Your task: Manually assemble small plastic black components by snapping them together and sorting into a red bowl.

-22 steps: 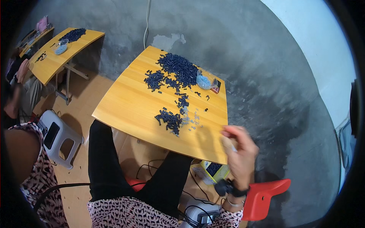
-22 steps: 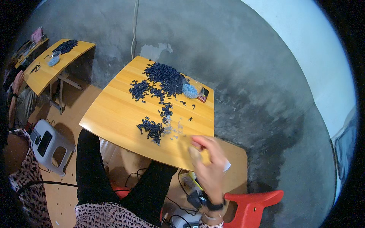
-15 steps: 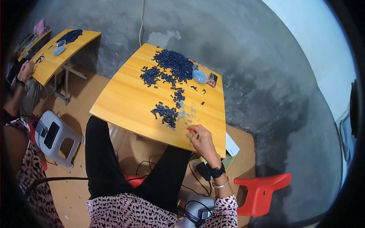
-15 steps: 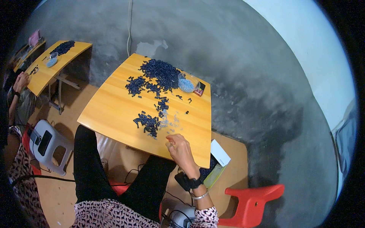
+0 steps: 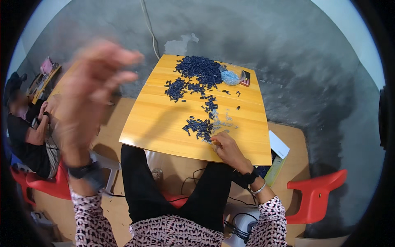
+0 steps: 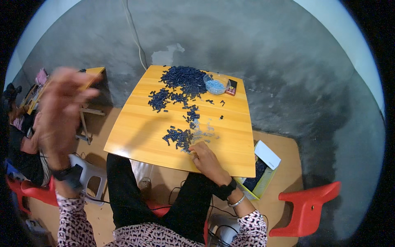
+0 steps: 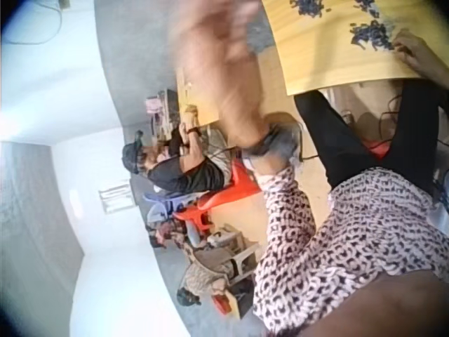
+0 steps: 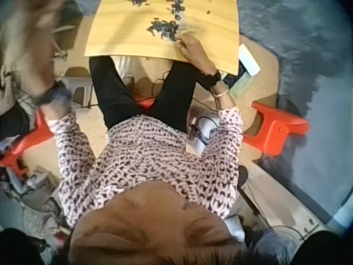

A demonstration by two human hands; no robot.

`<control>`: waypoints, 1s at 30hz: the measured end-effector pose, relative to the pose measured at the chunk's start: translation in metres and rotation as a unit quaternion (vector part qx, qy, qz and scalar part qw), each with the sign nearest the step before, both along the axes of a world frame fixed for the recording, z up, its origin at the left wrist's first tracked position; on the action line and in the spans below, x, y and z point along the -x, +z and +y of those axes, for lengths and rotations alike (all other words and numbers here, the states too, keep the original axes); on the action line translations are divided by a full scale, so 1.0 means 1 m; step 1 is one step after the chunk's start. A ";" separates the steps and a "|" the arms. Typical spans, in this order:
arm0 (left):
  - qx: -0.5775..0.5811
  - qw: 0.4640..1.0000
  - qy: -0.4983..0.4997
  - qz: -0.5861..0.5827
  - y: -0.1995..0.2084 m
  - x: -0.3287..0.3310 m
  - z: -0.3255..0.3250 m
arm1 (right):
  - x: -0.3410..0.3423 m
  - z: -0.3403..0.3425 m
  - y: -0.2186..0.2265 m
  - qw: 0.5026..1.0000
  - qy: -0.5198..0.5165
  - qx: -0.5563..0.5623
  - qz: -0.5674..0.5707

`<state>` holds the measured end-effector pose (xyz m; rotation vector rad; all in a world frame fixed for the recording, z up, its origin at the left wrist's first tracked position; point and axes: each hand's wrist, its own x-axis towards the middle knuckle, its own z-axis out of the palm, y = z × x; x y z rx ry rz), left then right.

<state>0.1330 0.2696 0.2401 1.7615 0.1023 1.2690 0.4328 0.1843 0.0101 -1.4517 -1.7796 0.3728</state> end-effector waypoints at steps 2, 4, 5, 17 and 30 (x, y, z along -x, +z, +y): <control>0.086 0.981 0.097 0.145 -0.039 -0.041 0.022 | -0.009 -0.005 0.001 1.000 -0.007 0.010 -0.013; 0.021 0.957 0.094 0.274 -0.080 -0.065 0.039 | -0.014 -0.002 -0.006 1.000 0.004 -0.005 -0.012; -0.024 0.939 0.114 0.324 -0.102 -0.076 0.044 | -0.016 -0.001 -0.010 1.000 0.015 -0.021 -0.016; -0.198 0.912 0.025 0.358 -0.220 -0.150 0.061 | -0.035 -0.005 -0.015 0.999 0.019 -0.009 0.043; -0.329 0.875 0.008 0.355 -0.227 -0.165 0.059 | -0.028 -0.001 -0.018 1.000 0.006 -0.016 0.026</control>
